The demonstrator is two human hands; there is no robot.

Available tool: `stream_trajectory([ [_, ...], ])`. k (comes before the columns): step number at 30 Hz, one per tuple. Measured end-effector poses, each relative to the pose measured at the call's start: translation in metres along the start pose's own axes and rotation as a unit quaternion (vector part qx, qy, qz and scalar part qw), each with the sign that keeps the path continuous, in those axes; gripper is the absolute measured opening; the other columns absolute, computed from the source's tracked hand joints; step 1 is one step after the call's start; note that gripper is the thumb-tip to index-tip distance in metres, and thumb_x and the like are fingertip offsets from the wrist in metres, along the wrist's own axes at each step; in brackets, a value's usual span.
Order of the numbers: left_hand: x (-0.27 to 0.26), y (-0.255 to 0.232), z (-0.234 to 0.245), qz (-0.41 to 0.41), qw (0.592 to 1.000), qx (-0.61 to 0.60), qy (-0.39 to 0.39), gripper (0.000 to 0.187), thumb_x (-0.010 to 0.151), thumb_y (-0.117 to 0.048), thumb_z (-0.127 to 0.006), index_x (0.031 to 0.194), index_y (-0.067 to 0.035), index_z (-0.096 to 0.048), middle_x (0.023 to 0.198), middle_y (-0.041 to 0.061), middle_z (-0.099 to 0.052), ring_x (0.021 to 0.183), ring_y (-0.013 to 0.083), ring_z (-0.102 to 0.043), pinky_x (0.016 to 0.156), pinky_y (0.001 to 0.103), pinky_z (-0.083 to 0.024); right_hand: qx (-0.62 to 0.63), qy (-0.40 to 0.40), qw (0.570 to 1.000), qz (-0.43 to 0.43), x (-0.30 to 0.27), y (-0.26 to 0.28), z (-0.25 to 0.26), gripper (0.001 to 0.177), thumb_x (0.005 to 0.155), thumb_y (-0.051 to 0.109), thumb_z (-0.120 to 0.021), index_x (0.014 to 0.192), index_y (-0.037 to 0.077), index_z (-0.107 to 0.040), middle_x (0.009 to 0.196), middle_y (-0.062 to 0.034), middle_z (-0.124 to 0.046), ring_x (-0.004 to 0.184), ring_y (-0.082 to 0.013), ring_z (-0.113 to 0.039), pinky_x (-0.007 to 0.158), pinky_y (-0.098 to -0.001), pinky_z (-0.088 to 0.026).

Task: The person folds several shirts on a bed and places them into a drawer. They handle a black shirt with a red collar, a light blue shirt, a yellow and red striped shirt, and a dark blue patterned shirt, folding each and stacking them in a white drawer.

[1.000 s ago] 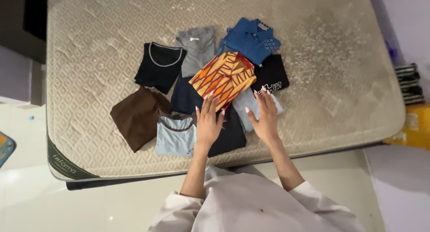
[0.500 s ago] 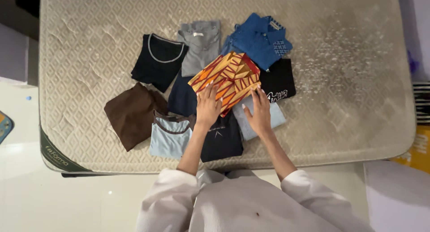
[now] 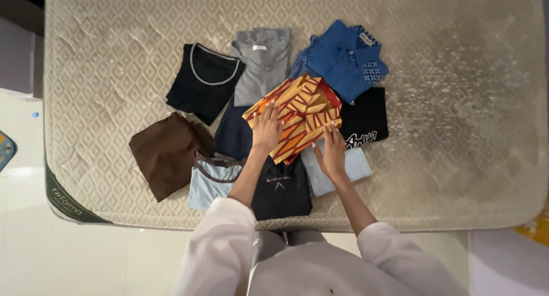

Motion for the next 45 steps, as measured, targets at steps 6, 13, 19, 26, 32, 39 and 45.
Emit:
stream_trajectory([
  [6,0.023,0.020,-0.021,0.031,0.998,0.035,0.032,0.057,0.096,-0.028,-0.063,0.147,-0.008,-0.047,0.158,0.009,-0.043,0.150,0.0272,-0.038,0.123,0.058,-0.026,0.033,-0.012,0.999,-0.014,0.009,-0.015,-0.022,0.075,0.093,0.022,-0.072,0.155,0.000,-0.038,0.161,-0.0275,-0.033,0.143,-0.0479,-0.035,0.118,-0.0524,-0.031],
  [13,0.049,0.032,-0.036,0.039,0.990,0.123,0.058,0.063,0.092,-0.025,-0.063,0.150,-0.009,-0.043,0.161,0.010,-0.037,0.148,0.0283,-0.037,0.119,0.059,-0.026,-0.004,0.000,0.998,-0.065,0.020,-0.027,-0.050,0.082,0.089,0.027,-0.072,0.157,0.001,-0.034,0.161,-0.0274,-0.032,0.142,-0.0497,-0.034,0.118,-0.0536,-0.031],
  [19,0.064,0.036,-0.042,0.037,0.987,0.152,0.033,0.067,0.093,-0.028,-0.063,0.154,-0.009,-0.040,0.156,0.010,-0.044,0.143,0.0265,-0.043,0.118,0.059,-0.028,-0.039,-0.020,0.993,-0.108,0.024,-0.018,-0.063,0.080,0.091,0.040,-0.072,0.156,0.008,-0.037,0.164,-0.0256,-0.029,0.140,-0.0523,-0.034,0.119,-0.0538,-0.030],
  [26,0.078,0.041,-0.044,0.066,0.984,0.161,0.033,0.065,0.092,-0.037,-0.071,0.147,-0.009,-0.049,0.128,0.009,-0.064,0.121,0.0293,-0.059,0.103,0.047,-0.047,-0.093,-0.108,0.986,-0.090,0.014,0.000,-0.065,0.094,0.091,0.052,-0.071,0.161,0.005,-0.028,0.157,-0.0398,-0.021,0.143,-0.0564,-0.030,0.117,-0.0623,-0.027],
  [32,0.076,0.041,-0.036,0.067,0.990,0.109,0.051,0.054,0.087,-0.040,-0.075,0.127,-0.009,-0.060,0.119,0.011,-0.065,0.117,0.0309,-0.061,0.096,0.046,-0.049,-0.074,0.024,0.955,-0.287,0.018,-0.018,-0.088,0.097,0.085,0.046,-0.078,0.158,0.006,-0.030,0.156,-0.0361,-0.019,0.136,-0.0541,-0.032,0.110,-0.0562,-0.034],
  [39,0.054,0.044,-0.037,-0.016,1.000,-0.008,-0.011,0.045,0.092,-0.029,-0.068,0.125,0.000,-0.060,0.118,0.018,-0.060,0.111,0.0385,-0.059,0.092,0.047,-0.050,0.190,-0.193,0.923,-0.275,0.013,-0.023,-0.083,0.099,0.072,0.013,-0.090,0.150,-0.008,-0.033,0.140,-0.0300,-0.038,0.131,-0.0452,-0.041,0.114,-0.0466,-0.038],
  [45,0.038,0.045,-0.028,-0.038,0.998,-0.022,-0.055,0.031,0.093,-0.016,-0.063,0.121,-0.003,-0.064,0.114,0.017,-0.060,0.109,0.0393,-0.057,0.093,0.049,-0.049,0.441,-0.178,0.819,-0.323,0.011,-0.017,-0.098,0.095,0.076,0.014,-0.087,0.146,-0.001,-0.026,0.134,-0.0165,-0.051,0.119,-0.0307,-0.059,0.101,-0.0395,-0.050],
])
Point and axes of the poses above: each hand's wrist, its own x-axis towards the middle knuckle, its own z-axis out of the back of the hand, y = z × x, the point moved 5 cm from there along x, towards the middle knuckle
